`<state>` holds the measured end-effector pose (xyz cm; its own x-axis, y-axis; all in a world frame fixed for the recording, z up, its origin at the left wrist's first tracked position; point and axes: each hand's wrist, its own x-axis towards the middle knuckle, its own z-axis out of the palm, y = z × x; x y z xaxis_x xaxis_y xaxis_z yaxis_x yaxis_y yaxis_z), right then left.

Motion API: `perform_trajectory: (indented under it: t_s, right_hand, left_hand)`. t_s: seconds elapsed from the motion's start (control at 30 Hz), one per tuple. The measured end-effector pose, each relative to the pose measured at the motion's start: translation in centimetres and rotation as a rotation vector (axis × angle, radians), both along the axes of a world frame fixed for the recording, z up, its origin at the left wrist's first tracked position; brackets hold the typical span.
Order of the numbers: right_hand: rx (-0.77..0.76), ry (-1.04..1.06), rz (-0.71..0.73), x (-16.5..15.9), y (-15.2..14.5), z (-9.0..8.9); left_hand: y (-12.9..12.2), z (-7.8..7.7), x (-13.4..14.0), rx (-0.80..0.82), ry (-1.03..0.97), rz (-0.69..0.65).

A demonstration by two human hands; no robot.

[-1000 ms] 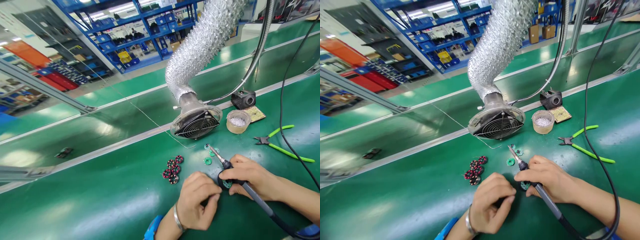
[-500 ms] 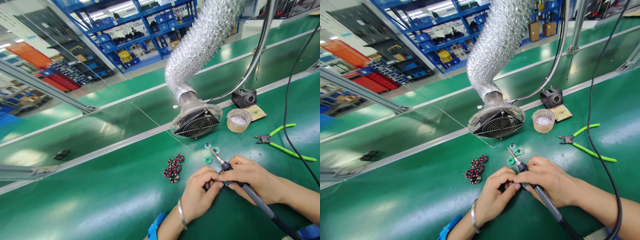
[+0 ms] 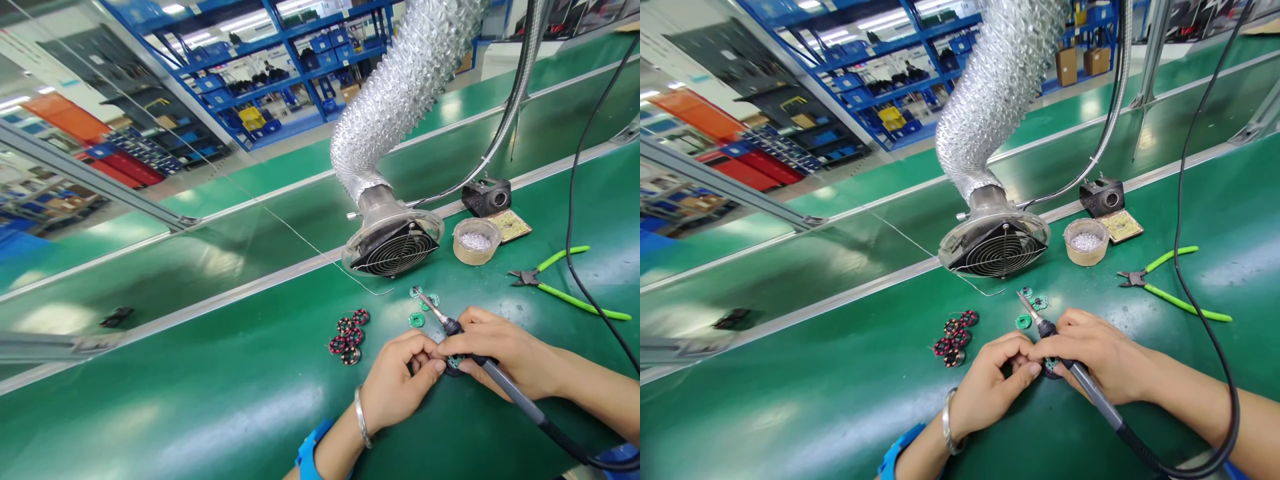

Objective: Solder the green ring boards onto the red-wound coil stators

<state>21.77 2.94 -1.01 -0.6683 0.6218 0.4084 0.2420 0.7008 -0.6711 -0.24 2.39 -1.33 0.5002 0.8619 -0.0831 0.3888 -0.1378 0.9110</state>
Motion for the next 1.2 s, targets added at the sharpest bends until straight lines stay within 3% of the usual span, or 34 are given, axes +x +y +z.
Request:
perform_trajectory:
  t_s: [0.37,0.63,0.77,0.97,1.2]
  right_hand:
    - [0.201,0.066,-0.031,-0.3,-1.1,-0.4]
    - [0.181,0.065,-0.047,-0.3,-1.2,-0.2]
    - [0.156,0.136,-0.176,0.4,-1.9,0.8]
    - [0.156,0.173,-0.319,0.7,-4.0,3.0]
    - [0.140,0.148,-0.316,0.0,-4.3,3.1]
  left_hand:
    - [-0.3,0.4,0.7,-0.074,-0.011,0.064]
    - [-0.6,0.0,0.1,0.228,0.022,-0.023]
    - [-0.7,0.0,0.1,0.325,0.039,-0.062]
    - [-0.8,0.1,0.0,0.352,0.054,-0.091]
    - [-0.7,-0.2,0.0,0.348,0.046,-0.088]
